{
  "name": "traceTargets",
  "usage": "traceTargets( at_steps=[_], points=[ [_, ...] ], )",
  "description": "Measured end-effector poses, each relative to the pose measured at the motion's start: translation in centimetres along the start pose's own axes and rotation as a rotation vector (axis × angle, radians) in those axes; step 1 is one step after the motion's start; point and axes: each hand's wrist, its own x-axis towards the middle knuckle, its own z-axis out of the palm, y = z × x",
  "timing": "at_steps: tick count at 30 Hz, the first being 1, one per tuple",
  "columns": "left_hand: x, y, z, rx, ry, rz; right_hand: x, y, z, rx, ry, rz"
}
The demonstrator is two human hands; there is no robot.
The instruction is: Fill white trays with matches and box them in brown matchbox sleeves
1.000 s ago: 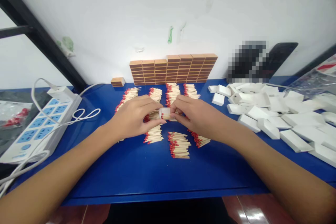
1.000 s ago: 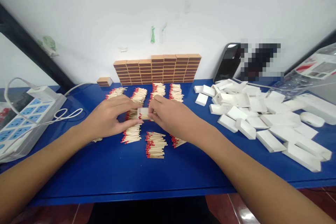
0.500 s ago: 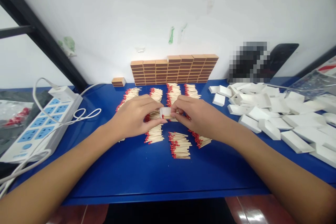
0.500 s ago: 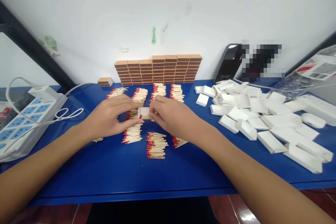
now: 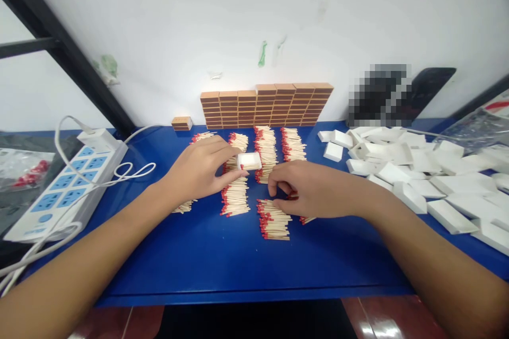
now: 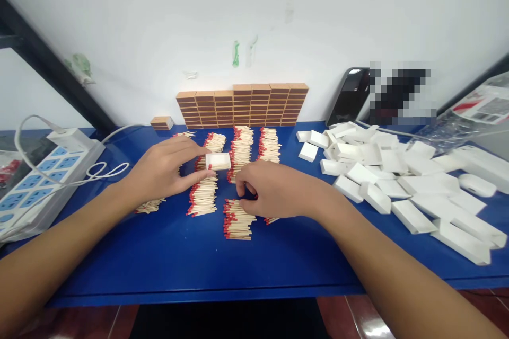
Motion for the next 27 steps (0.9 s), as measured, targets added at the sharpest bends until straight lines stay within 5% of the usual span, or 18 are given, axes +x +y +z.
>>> traceTargets(
  at_steps=[27],
  points=[
    [0.1,0.0,-0.2,0.012,-0.029,-0.020,0.6,1.1,0.5,-0.099,0.050,0.049]
  ],
)
